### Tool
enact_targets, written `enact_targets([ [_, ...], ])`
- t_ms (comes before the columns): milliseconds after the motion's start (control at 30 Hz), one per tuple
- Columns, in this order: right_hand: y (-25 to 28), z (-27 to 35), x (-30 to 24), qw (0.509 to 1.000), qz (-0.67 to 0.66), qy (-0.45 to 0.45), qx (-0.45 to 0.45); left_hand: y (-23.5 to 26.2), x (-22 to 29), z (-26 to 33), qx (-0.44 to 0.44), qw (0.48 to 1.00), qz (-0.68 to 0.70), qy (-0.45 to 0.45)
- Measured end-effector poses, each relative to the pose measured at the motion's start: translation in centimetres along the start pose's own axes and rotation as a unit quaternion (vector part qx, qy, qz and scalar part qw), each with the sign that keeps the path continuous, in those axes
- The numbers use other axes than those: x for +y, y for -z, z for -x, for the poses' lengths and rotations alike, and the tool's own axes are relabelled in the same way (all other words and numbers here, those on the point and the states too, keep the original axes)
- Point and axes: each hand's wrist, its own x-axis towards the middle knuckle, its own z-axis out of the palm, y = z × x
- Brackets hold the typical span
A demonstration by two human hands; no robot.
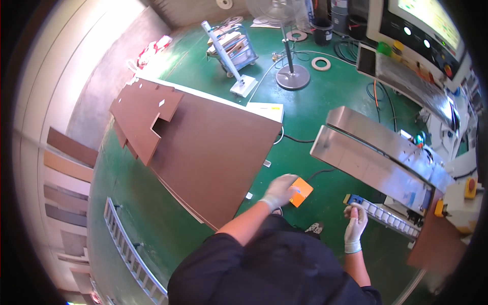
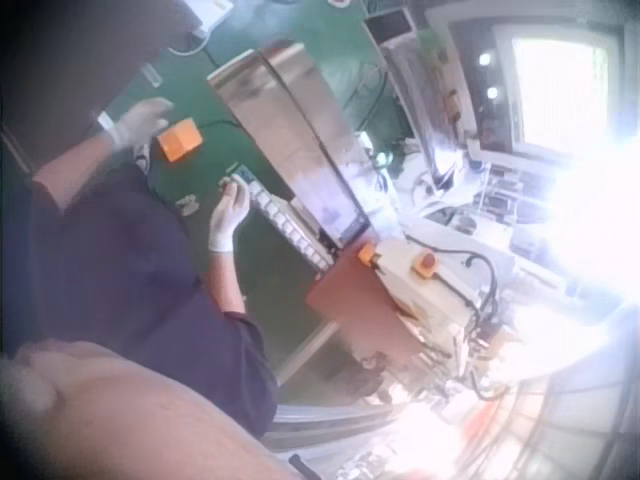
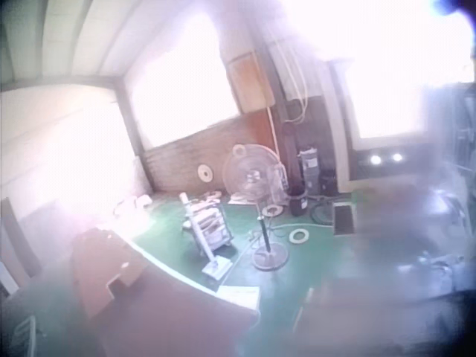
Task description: The person picks up wood panels from a table and feeds them individually into a wood-processing machine.
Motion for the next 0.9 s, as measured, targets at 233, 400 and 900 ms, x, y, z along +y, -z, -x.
enact_targets([
  [233, -6.3, -12.5, -0.2, 0.922, 0.304, 0.227, 0.083, 7.8, -34.0, 13.1, 0.499, 0.785, 0.238, 0.28],
  [400, -8.8, -15.3, 0.7, 0.848, 0.462, 0.204, 0.16, 17.4, -48.5, 22.9, 0.635, 0.532, 0.48, 0.288],
  [900, -10.6, -17.6, 2.7, 0.75, 0.627, 0.076, 0.195, 41.1, -68.9, 26.9, 0.586, 0.525, 0.381, 0.486],
])
